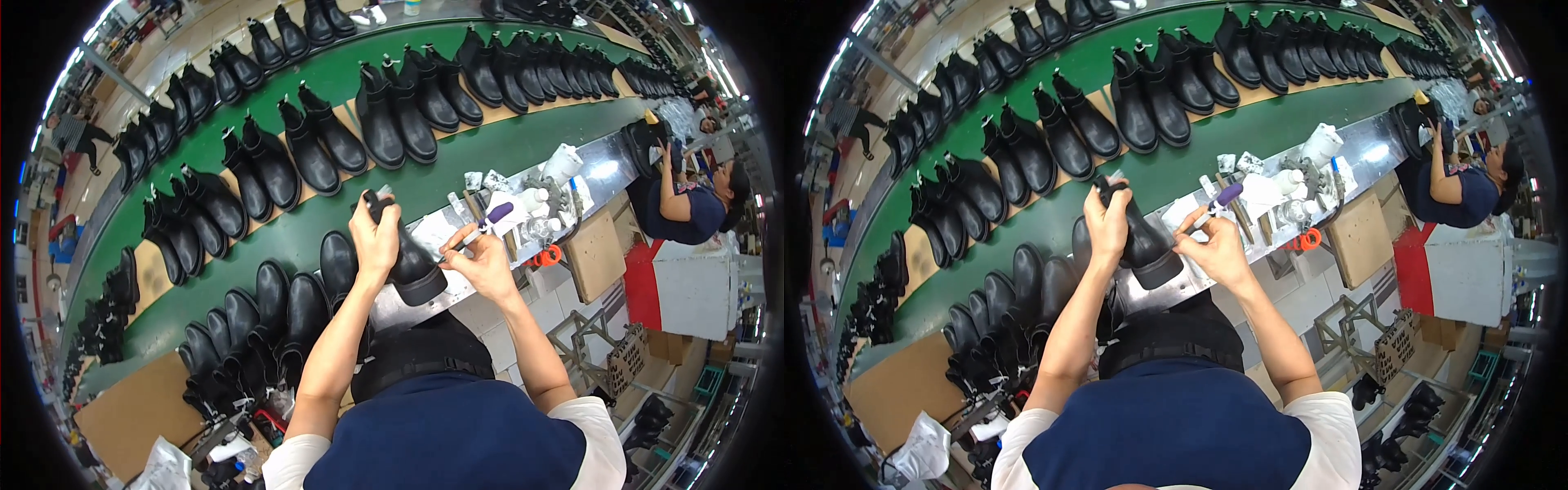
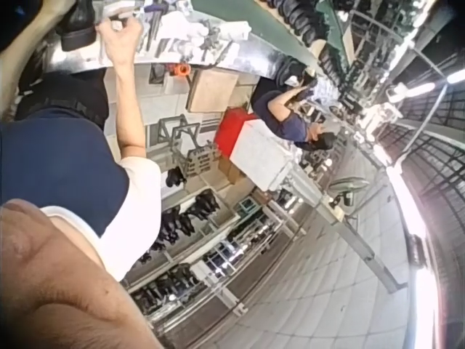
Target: Clean and inspect black boots at a factory assembly line workstation.
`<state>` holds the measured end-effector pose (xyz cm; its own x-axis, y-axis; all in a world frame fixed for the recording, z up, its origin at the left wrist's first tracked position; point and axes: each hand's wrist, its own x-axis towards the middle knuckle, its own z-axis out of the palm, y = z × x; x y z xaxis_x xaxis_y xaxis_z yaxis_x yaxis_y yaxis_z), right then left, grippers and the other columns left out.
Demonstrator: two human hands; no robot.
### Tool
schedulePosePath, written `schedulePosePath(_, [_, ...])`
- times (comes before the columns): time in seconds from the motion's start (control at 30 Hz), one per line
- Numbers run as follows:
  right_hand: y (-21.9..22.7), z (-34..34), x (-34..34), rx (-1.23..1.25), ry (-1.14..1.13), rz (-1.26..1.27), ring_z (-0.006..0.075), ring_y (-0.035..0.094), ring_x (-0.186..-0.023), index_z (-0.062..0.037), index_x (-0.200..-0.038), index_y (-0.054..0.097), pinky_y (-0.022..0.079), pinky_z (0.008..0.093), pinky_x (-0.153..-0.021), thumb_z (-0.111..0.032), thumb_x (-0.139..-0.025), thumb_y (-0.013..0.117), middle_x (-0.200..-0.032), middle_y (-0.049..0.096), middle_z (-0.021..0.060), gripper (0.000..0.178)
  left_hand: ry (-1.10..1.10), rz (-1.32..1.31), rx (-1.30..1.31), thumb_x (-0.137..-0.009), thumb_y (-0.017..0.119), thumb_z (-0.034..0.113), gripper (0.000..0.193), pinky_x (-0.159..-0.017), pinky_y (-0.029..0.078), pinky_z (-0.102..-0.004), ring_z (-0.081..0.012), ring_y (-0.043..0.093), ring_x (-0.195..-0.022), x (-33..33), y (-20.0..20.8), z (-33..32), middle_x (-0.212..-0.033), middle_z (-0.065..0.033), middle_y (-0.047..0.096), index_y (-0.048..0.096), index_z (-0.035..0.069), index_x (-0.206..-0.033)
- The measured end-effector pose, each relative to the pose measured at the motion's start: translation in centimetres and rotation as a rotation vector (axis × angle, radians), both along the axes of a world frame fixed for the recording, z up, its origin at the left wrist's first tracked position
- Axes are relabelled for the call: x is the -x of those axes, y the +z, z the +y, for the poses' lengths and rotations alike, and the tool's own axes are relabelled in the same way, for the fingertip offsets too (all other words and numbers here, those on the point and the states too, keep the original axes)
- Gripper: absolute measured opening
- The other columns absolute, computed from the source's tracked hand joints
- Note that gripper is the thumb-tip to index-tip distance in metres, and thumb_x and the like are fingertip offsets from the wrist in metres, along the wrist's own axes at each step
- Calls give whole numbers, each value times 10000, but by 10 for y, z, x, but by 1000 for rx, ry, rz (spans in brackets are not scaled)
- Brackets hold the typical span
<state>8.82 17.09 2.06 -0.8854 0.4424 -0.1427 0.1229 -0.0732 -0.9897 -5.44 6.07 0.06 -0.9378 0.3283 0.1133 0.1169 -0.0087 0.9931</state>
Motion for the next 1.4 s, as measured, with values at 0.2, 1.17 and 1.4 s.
schedulePosePath(0.2, [-81,103,-23,-855,-56,-760,365,645,-756,55,-898,578,518,424,-709,-179,-703,654,-876,634,250,314,-43,395,104,-718,615,-7,212,-705,429,-349,-272,550,-778,-60,-13,-41,-842,-140,584,565,-13,-925])
schedulePosePath(1.17, [-156,-9,114,-626,430,-527,314,490,-1175,12,-1361,329,385,360,-990,-370,-483,840,-1270,495,215,1085,-179,-283,1187,-498,867,335,1172,-954,424,-390,-330,518,-1130,63,-116,-103,-1212,-185,542,186,132,-1430])
schedulePosePath(1.4, [-93,39,88,449,239,-73,156,598,-909,41,-1199,497,491,267,-794,-61,-780,670,-1040,609,87,465,-99,-551,-8,-624,806,21,950,-728,533,-315,-198,616,-877,62,-69,-125,-1066,-149,602,279,96,-1411])
